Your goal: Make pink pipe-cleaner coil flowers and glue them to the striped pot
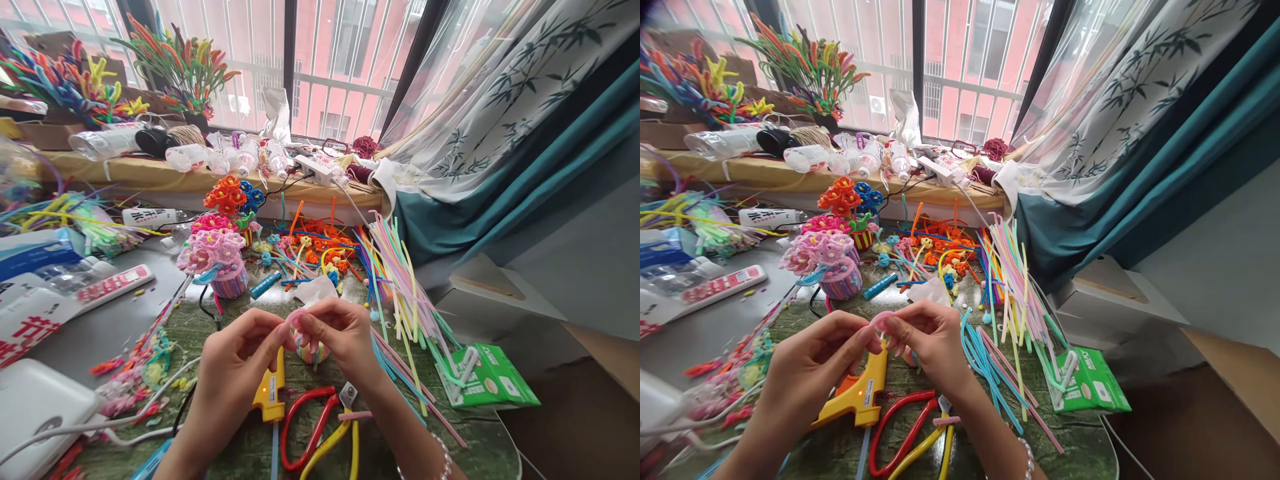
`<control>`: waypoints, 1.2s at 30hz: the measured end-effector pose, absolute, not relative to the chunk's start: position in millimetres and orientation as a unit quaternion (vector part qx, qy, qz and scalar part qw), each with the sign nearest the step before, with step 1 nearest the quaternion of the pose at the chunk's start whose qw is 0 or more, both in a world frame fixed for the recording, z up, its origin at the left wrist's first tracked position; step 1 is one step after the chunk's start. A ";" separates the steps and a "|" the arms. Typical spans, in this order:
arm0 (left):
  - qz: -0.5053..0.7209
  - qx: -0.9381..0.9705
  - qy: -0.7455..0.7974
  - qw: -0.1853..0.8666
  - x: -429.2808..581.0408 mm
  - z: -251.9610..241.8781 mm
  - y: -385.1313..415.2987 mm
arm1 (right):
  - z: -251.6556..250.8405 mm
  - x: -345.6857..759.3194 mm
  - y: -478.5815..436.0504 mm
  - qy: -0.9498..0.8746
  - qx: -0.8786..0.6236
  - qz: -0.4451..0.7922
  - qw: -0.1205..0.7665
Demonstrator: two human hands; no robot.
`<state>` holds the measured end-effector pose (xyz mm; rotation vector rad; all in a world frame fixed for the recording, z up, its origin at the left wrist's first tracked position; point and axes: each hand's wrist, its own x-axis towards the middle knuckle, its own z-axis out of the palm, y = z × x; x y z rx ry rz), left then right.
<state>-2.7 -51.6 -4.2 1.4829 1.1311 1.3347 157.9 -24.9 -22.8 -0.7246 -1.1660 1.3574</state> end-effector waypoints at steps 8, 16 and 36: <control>0.558 0.533 0.453 0.447 6.9 -7.1 -55.5 | -29.5 149.1 -28.6 -0.455 -0.306 0.574 0.608; 0.565 0.495 0.469 0.464 16.2 -7.3 -55.8 | -30.2 141.4 -30.9 -0.420 -0.304 0.564 0.642; 0.528 0.497 0.494 0.480 9.0 6.3 -48.5 | -26.8 162.9 -14.2 -0.503 -0.311 0.603 0.535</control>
